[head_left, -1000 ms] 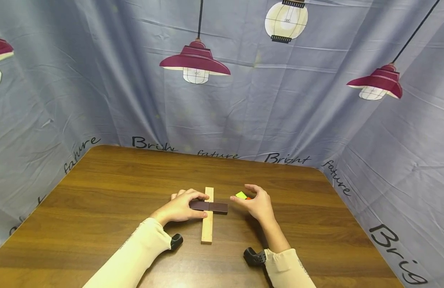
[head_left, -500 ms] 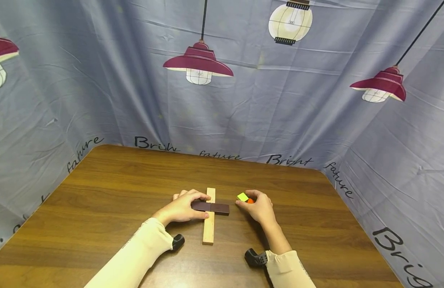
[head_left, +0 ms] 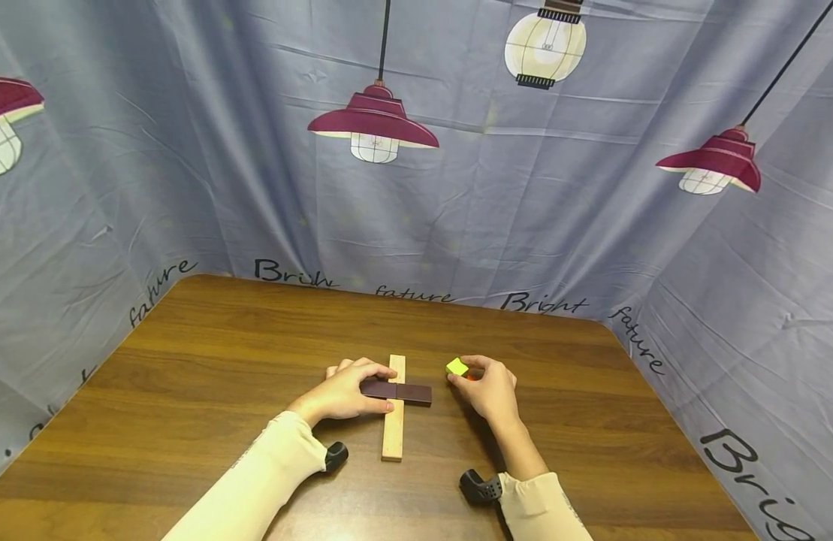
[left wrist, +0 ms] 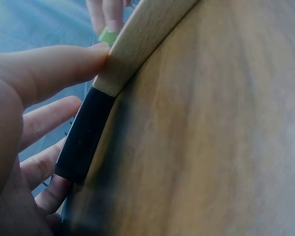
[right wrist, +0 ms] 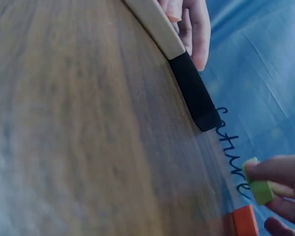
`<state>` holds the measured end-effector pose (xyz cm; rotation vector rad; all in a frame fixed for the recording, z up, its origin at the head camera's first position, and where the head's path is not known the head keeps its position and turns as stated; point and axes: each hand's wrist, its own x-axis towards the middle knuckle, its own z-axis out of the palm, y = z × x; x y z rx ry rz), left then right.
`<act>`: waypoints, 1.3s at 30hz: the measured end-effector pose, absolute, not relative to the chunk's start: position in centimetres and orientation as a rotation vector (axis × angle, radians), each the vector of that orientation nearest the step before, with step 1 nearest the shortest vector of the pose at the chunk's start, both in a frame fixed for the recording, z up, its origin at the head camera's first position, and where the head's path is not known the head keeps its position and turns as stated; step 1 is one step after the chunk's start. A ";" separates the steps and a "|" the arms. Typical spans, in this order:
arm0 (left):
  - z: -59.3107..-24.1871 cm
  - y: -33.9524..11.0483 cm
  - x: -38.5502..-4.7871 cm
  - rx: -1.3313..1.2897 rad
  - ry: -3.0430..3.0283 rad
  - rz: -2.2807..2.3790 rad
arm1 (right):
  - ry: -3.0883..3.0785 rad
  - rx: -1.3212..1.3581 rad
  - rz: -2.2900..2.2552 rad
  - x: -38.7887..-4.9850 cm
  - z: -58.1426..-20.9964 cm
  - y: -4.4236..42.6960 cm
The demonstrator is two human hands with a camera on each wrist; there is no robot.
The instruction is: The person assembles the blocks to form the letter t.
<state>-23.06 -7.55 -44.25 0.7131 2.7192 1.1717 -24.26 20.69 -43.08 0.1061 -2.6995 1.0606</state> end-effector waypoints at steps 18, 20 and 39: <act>-44.3 -8.0 -22.8 0.730 2.714 1.183 | -2.757 0.323 1.243 -21.4 -39.7 18.2; -44.3 -8.0 -22.8 0.731 2.711 1.183 | -2.780 0.353 1.248 -20.7 -39.4 18.0; -44.3 -7.7 -23.1 0.728 2.725 1.159 | -2.988 0.695 1.274 -15.8 -39.0 16.1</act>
